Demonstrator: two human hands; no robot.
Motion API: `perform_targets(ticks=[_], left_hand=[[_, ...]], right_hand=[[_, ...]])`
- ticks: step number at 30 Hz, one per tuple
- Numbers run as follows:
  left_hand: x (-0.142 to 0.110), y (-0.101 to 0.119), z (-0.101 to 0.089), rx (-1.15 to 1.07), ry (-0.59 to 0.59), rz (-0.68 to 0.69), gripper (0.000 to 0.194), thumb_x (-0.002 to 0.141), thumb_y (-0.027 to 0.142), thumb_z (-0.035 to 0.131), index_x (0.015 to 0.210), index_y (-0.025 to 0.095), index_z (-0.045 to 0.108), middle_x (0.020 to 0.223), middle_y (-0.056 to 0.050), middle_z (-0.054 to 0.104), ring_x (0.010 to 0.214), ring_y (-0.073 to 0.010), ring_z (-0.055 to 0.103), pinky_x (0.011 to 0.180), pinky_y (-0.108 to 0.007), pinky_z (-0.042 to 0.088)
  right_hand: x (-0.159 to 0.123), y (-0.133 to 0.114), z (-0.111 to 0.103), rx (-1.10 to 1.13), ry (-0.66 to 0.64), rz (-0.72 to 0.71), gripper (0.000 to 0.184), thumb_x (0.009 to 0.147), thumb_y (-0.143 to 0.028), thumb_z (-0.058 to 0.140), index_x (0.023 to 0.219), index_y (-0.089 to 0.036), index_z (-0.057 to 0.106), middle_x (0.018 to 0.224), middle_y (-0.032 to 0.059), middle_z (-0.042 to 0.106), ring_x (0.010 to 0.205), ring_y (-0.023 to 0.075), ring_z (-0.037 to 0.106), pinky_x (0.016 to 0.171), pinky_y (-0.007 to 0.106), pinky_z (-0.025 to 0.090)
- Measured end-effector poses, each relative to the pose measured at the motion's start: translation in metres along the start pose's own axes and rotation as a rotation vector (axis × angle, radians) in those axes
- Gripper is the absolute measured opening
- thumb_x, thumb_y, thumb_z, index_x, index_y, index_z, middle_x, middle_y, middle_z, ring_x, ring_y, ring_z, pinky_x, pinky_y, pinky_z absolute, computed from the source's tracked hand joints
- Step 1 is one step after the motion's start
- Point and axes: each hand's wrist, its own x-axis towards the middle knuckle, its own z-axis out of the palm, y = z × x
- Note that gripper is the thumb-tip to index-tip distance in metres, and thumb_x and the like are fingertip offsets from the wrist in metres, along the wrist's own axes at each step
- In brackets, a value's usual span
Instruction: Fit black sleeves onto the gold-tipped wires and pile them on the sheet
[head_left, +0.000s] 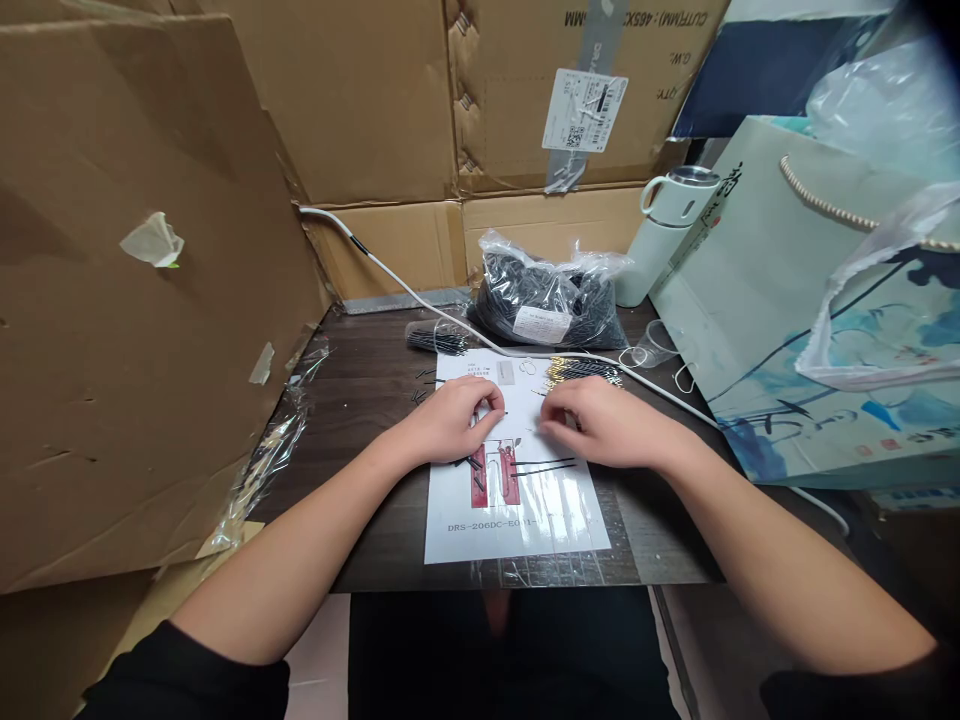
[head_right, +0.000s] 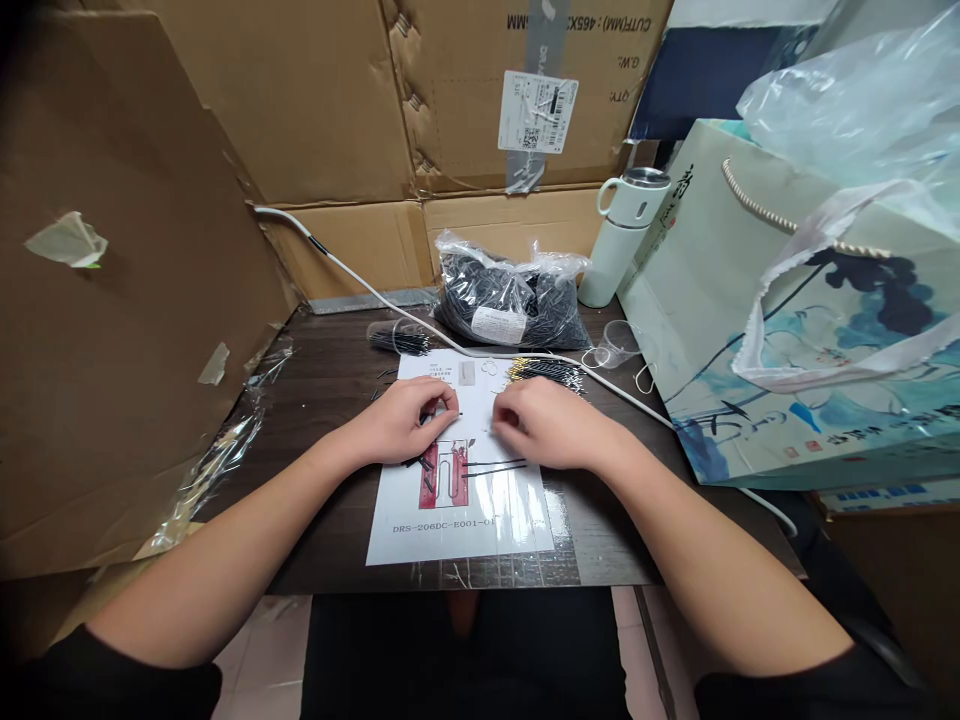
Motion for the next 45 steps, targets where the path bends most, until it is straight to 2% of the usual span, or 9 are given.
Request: perform_targets(ticks=[3,6,9,14,18,22,25,31,45], left_hand=[[0.002,0.007,0.006,-0.088,0.074,-0.111,0.013,0.096,0.027,0.067,0.094,0.018,0.075,0.074,0.001,0.063,0.068,-0.0128,0.054,0.068,-0.029,0.041],[0.003,0.011,0.010,-0.136,0.100,-0.165,0.012,0.095,0.027,0.070,0.096,0.018,0.077,0.068,0.003,0.061,0.063,-0.0114,0.052,0.066,-0.028,0.040],[0.004,0.010,0.012,-0.155,0.112,-0.158,0.015,0.094,0.025,0.071,0.105,0.018,0.079,0.075,0.001,0.068,0.067,-0.0120,0.056,0.068,-0.027,0.042],[0.004,0.007,0.017,-0.138,0.124,-0.042,0.019,0.100,0.023,0.066,0.108,0.019,0.082,0.099,-0.005,0.078,0.081,-0.0146,0.064,0.076,-0.029,0.048],[0.005,0.007,0.020,-0.164,0.132,-0.029,0.019,0.101,0.025,0.066,0.106,0.019,0.083,0.099,-0.005,0.079,0.082,-0.0148,0.065,0.079,-0.030,0.050],[0.006,0.008,0.021,-0.225,0.171,-0.080,0.019,0.100,0.029,0.068,0.106,0.019,0.083,0.101,-0.004,0.080,0.081,-0.0142,0.064,0.078,-0.029,0.049],[0.007,0.007,0.022,-0.314,0.174,-0.128,0.023,0.101,0.035,0.068,0.107,0.020,0.083,0.100,-0.004,0.081,0.083,-0.0158,0.066,0.078,-0.029,0.050],[0.008,0.005,0.024,-0.407,0.180,-0.138,0.026,0.100,0.039,0.069,0.109,0.018,0.082,0.103,-0.006,0.082,0.090,-0.0188,0.071,0.080,-0.031,0.053],[0.006,0.009,0.021,-0.358,0.163,-0.127,0.025,0.101,0.037,0.067,0.109,0.019,0.082,0.099,-0.005,0.080,0.082,-0.0159,0.064,0.075,-0.030,0.047]], right_hand=[[-0.003,0.012,-0.006,-0.203,0.048,0.119,0.009,0.096,-0.020,0.069,0.087,-0.017,0.070,0.089,0.0076,0.073,0.079,0.0217,0.063,0.073,0.034,0.041],[-0.003,0.018,-0.007,-0.276,-0.004,0.182,0.011,0.097,-0.019,0.067,0.087,-0.018,0.070,0.094,0.0085,0.074,0.082,0.0234,0.065,0.073,0.035,0.041],[-0.002,0.018,-0.004,-0.318,-0.052,0.234,0.013,0.099,-0.019,0.063,0.090,-0.018,0.071,0.099,0.0096,0.075,0.086,0.0248,0.068,0.072,0.035,0.041],[0.002,0.012,0.001,-0.399,-0.091,0.257,0.018,0.104,-0.020,0.055,0.094,-0.017,0.070,0.104,0.0126,0.074,0.089,0.0263,0.070,0.071,0.036,0.040],[0.004,0.004,0.002,-0.457,-0.119,0.250,0.019,0.107,-0.023,0.052,0.097,-0.015,0.066,0.106,0.0151,0.073,0.085,0.0264,0.069,0.068,0.037,0.036],[0.004,0.000,0.003,-0.369,0.026,0.120,0.015,0.109,-0.020,0.050,0.100,-0.016,0.061,0.107,0.0146,0.071,0.092,0.0260,0.065,0.079,0.037,0.041],[0.004,0.002,0.007,-0.230,0.136,0.000,0.010,0.107,-0.016,0.050,0.101,-0.018,0.058,0.099,0.0103,0.070,0.092,0.0249,0.061,0.088,0.038,0.044],[0.006,0.009,0.012,0.032,0.277,-0.168,0.016,0.109,-0.015,0.046,0.110,-0.020,0.061,0.103,0.0100,0.073,0.094,0.0238,0.066,0.087,0.037,0.049],[0.004,0.008,0.012,0.078,0.219,-0.085,0.013,0.107,-0.015,0.046,0.109,-0.019,0.058,0.100,0.0078,0.070,0.088,0.0208,0.063,0.079,0.032,0.046]])
